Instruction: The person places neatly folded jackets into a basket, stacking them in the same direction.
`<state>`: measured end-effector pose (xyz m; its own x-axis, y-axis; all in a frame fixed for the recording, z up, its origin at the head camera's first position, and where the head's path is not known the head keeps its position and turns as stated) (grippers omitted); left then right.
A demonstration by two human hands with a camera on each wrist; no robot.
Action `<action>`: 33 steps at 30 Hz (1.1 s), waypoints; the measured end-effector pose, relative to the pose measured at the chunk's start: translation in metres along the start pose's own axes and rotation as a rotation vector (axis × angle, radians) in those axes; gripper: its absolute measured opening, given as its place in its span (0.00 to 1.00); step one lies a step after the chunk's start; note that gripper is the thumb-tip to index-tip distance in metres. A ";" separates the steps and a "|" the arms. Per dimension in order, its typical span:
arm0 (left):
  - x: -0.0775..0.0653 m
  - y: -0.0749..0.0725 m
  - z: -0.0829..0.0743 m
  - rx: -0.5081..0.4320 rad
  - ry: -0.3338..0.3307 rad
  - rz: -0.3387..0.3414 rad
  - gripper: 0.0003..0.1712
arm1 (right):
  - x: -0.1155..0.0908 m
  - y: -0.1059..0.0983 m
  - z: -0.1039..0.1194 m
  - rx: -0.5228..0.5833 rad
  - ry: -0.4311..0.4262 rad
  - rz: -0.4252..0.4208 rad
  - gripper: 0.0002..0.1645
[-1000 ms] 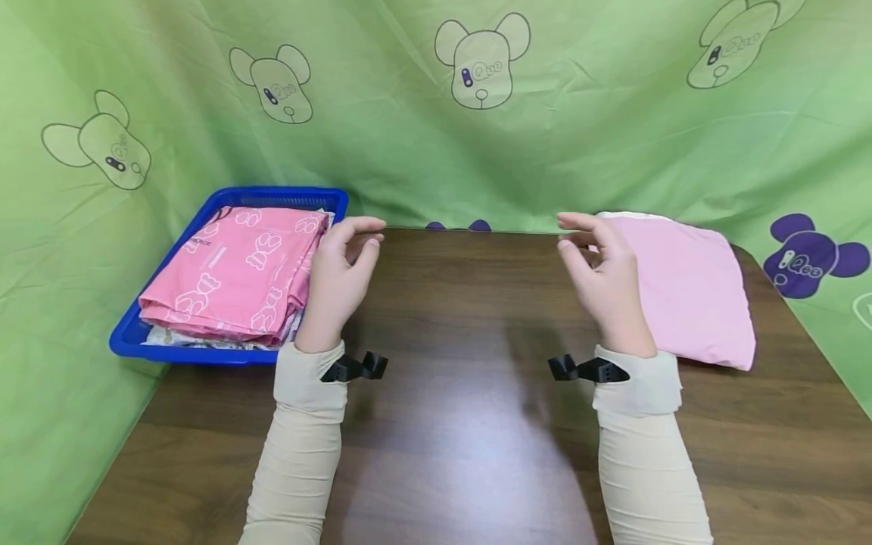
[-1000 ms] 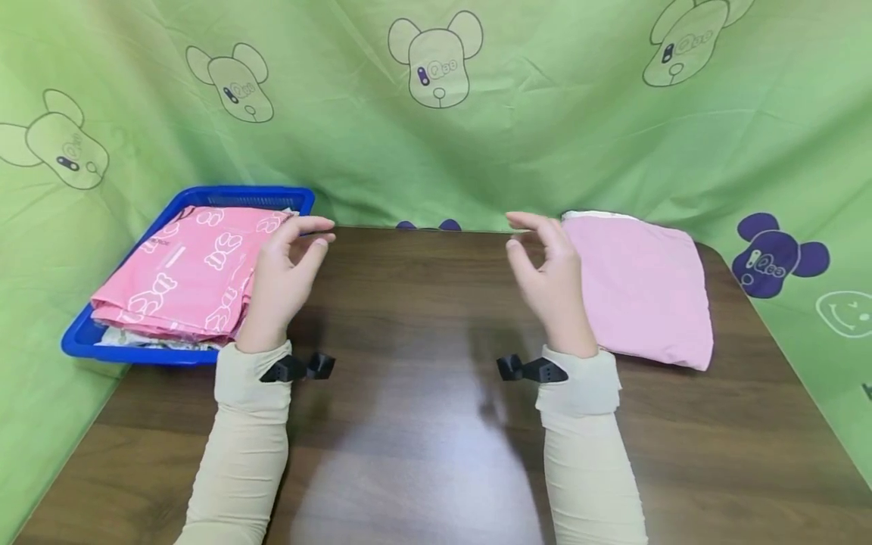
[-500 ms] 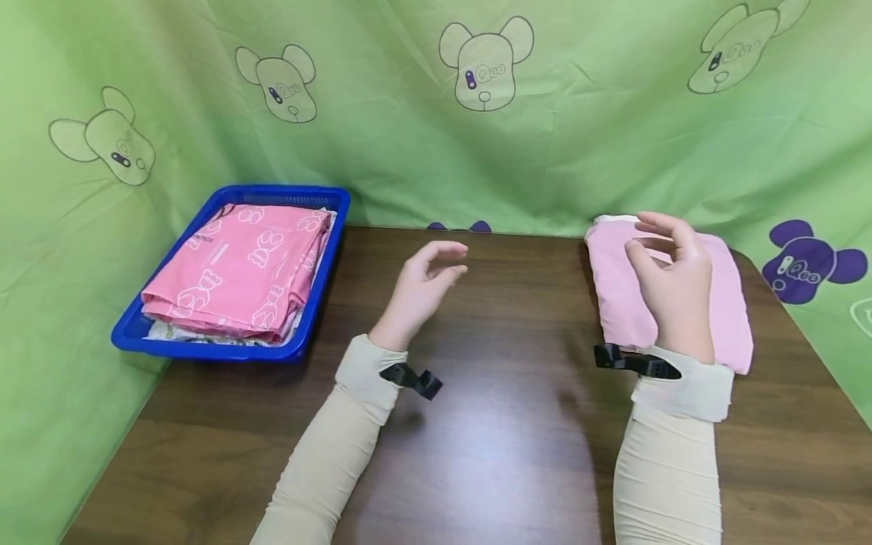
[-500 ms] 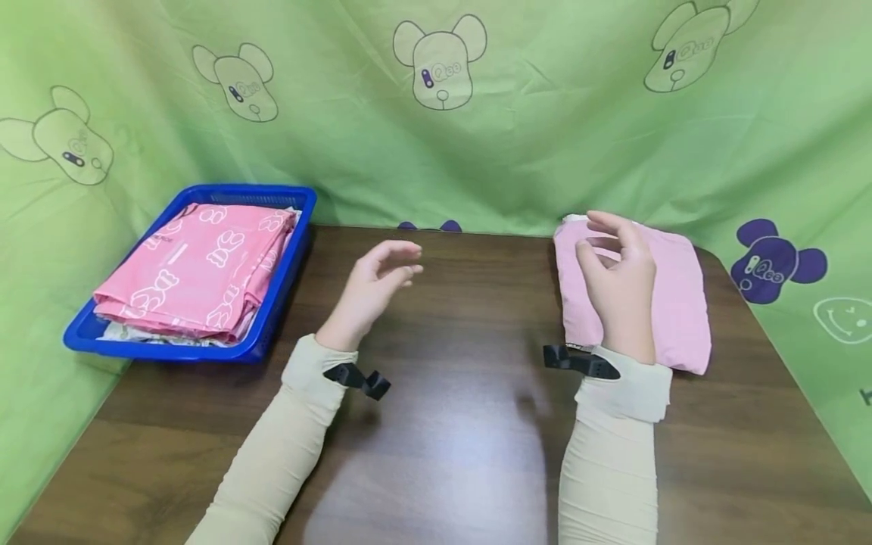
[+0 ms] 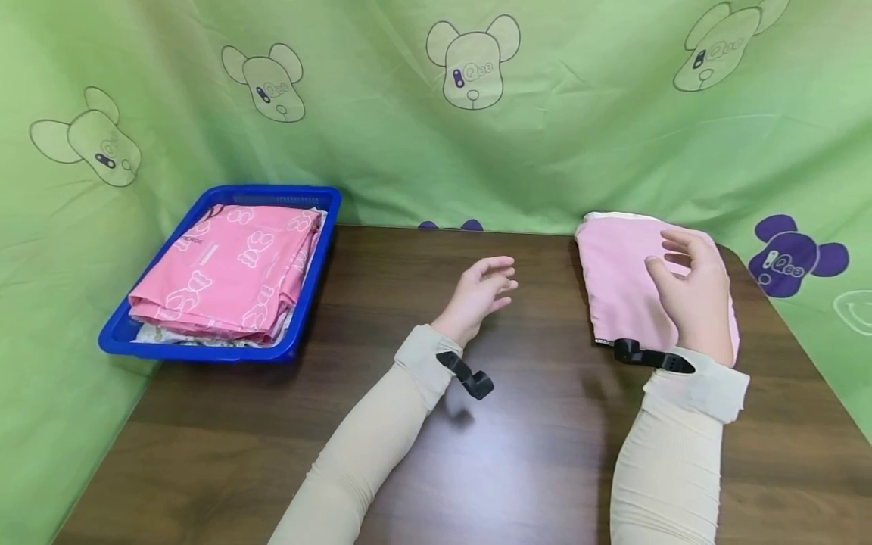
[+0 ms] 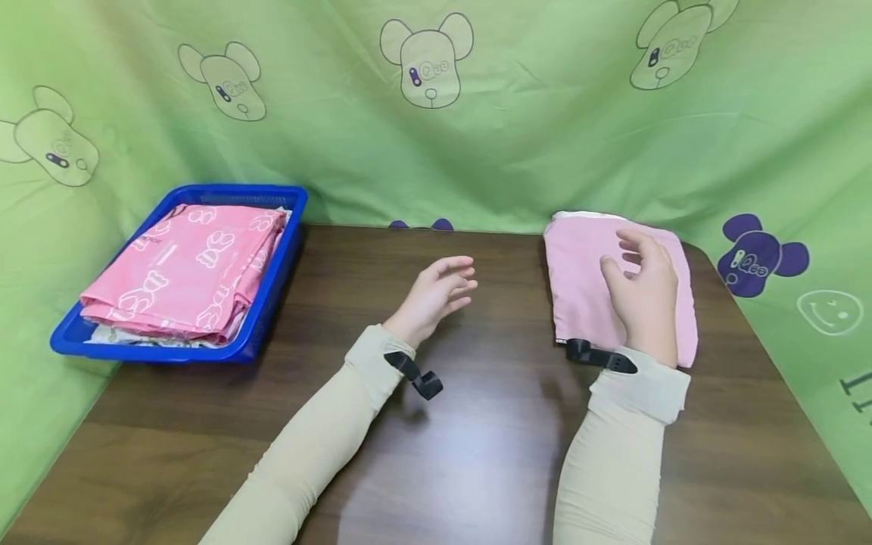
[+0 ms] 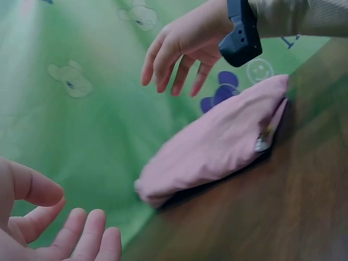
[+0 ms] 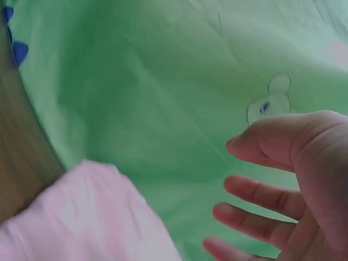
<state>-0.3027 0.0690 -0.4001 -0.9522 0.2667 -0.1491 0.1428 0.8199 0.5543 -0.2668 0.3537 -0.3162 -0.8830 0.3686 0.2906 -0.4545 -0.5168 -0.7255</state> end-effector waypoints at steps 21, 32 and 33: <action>0.010 0.072 0.097 -0.192 -0.246 0.091 0.23 | -0.003 -0.002 -0.083 -0.090 0.176 0.146 0.41; 0.015 0.082 0.118 -0.269 -0.260 0.107 0.33 | -0.010 0.004 -0.108 -0.069 0.269 0.220 0.49; 0.015 0.083 0.120 -0.275 -0.260 0.108 0.34 | -0.010 0.005 -0.109 -0.056 0.272 0.226 0.49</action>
<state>-0.2733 0.2014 -0.4545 -0.8305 0.4923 -0.2608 0.1270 0.6231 0.7718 -0.2475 0.4314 -0.3907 -0.8936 0.4458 -0.0520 -0.2378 -0.5685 -0.7876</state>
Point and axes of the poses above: each hand's wrist, its own x-axis towards the middle knuckle, its own y-axis out of the palm, z = x × y, the point moved 9 cm from there along x, towards the middle knuckle, and after that the axes turned 13 degrees about -x, right-handed, at the moved point
